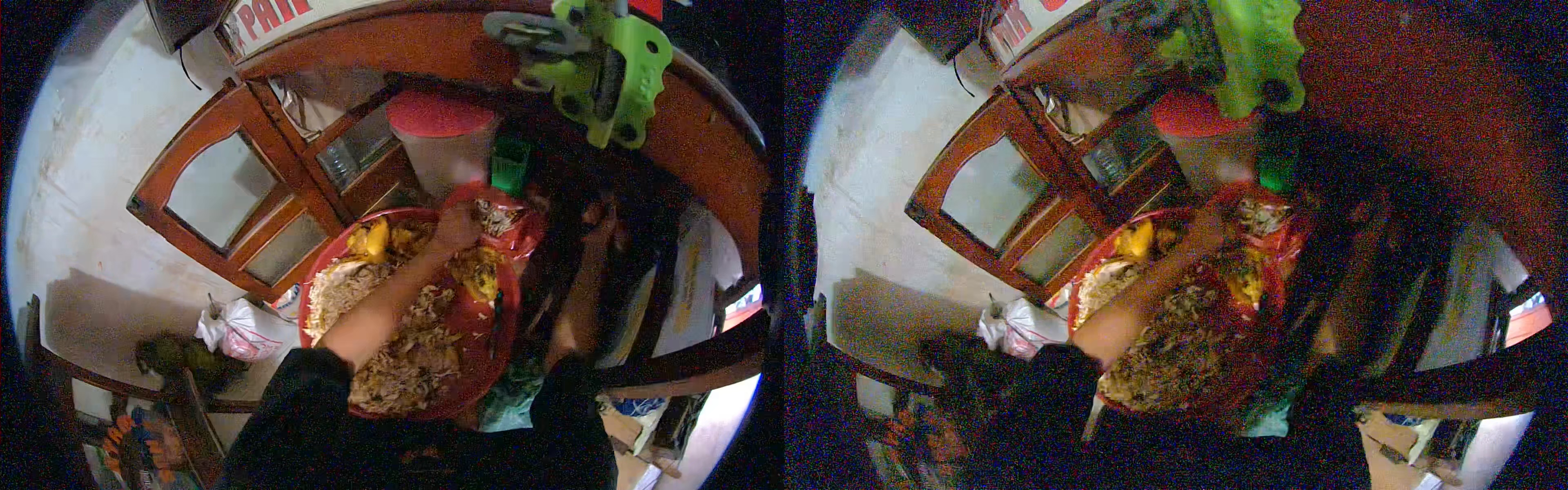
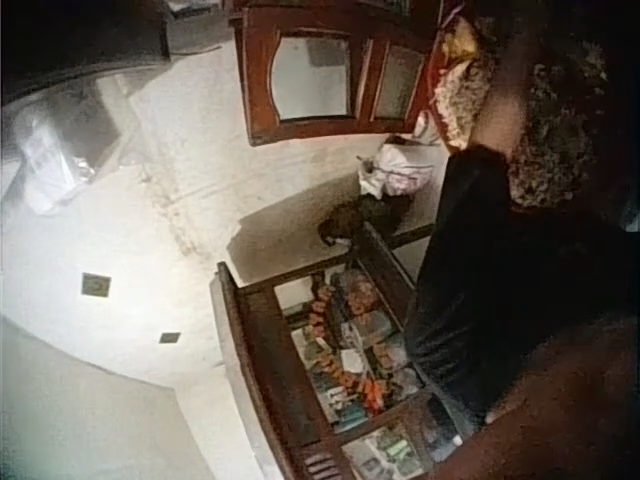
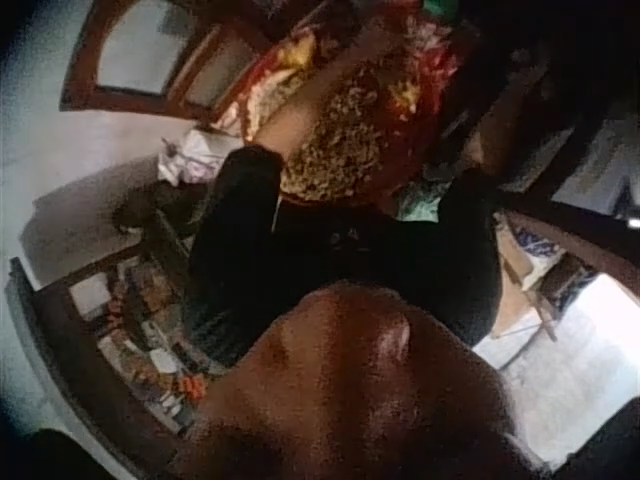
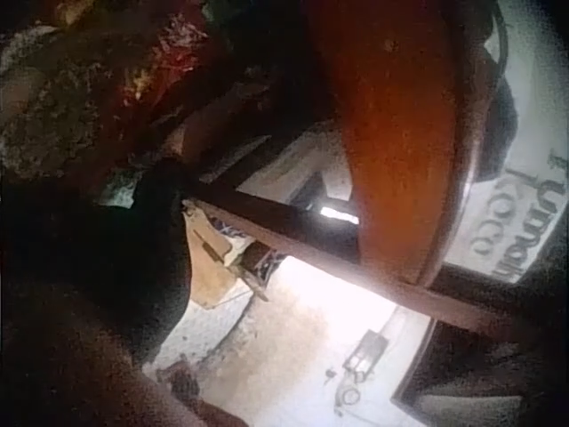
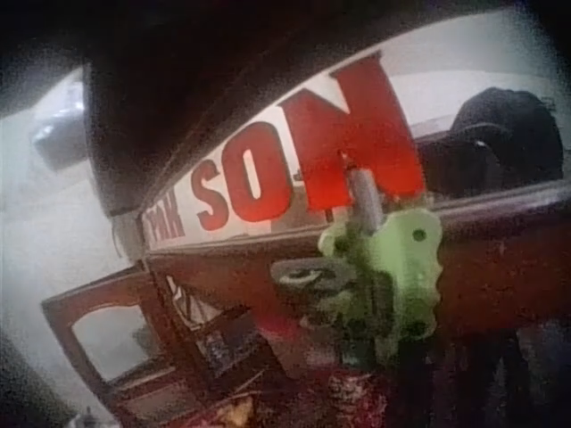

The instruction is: Shredding cooked chicken by hand into a large tray.

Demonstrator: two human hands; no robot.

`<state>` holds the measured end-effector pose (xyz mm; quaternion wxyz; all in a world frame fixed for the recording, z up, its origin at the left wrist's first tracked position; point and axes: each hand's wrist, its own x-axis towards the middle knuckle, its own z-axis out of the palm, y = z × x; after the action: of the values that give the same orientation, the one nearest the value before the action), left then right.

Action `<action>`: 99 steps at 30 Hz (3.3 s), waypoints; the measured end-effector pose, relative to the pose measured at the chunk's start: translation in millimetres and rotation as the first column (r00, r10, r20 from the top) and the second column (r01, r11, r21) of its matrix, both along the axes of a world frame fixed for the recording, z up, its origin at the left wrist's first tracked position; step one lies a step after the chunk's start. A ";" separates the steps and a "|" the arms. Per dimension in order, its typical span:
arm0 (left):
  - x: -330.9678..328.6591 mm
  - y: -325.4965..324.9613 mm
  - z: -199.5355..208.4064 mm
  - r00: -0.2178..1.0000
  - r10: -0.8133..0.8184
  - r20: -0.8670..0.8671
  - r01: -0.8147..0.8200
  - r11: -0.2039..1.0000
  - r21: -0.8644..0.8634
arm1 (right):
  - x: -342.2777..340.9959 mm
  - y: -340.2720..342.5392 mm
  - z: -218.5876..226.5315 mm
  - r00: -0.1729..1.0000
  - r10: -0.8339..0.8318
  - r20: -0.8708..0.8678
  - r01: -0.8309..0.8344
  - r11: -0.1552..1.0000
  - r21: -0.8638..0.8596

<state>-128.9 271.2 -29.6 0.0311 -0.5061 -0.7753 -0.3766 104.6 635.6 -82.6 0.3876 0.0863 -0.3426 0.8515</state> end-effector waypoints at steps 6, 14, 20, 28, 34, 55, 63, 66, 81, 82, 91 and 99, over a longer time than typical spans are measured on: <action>-13.9 8.9 -38.5 0.991 -0.128 -0.040 0.131 0.987 0.092 | -2.8 -61.0 40.7 0.825 -0.417 0.382 0.441 0.897 0.027; -32.8 12.5 -30.0 0.942 -0.312 -0.126 0.327 0.937 0.121 | -24.0 -99.4 75.4 0.805 -0.411 0.428 0.485 0.871 -0.078; -27.0 -1.8 0.6 0.914 -0.393 -0.096 0.402 0.909 0.106 | -19.5 -21.4 15.2 0.994 -0.107 -0.011 0.107 0.994 0.013; 70.6 -121.2 -20.5 0.925 -0.347 -0.156 0.128 0.669 -0.732 | -3.0 -12.7 13.5 0.998 0.015 0.063 -0.011 0.998 -0.068; 145.7 -159.1 -108.9 0.848 -0.223 -0.481 -0.053 0.867 -0.495 | -21.2 -65.4 49.1 0.915 -0.268 0.300 0.330 0.927 -0.178; 67.7 -137.4 -55.3 0.995 0.072 0.068 -0.037 0.905 -0.423 | -26.3 -1.6 8.4 0.948 0.313 -0.066 -0.308 0.949 0.074; 145.6 -149.3 -27.3 0.840 -0.160 0.518 0.278 0.947 -0.158 | -16.9 -38.7 31.9 0.983 -0.041 0.177 0.061 0.992 -0.112; 175.6 -167.8 -31.8 0.984 0.084 0.160 -0.019 0.929 -0.370 | -19.0 -60.5 54.4 0.971 -0.050 0.234 0.073 0.993 -0.092; 213.9 -206.0 -31.3 0.881 -0.268 0.389 0.405 0.854 -0.327 | 9.0 61.7 -15.3 0.991 0.067 0.113 -0.080 0.990 0.117; 214.0 -210.9 -16.0 0.880 -0.292 0.374 0.413 0.859 -0.301 | 22.8 83.9 -7.0 0.963 0.264 0.053 -0.269 0.930 0.250; 213.5 -228.5 -45.1 0.909 -0.209 0.362 0.383 0.761 -0.524 | -52.8 -82.7 30.8 0.719 -0.357 0.597 0.400 0.914 0.066; 151.4 -252.9 -25.7 0.533 -0.129 0.836 -0.160 0.955 0.249 | -36.6 -198.1 117.1 0.445 -0.568 0.692 0.398 0.818 0.416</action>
<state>22.5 18.3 -55.3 -0.2685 -0.2430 -0.6321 -0.6850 68.0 437.5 34.5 0.4111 -0.3642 -0.5674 0.6135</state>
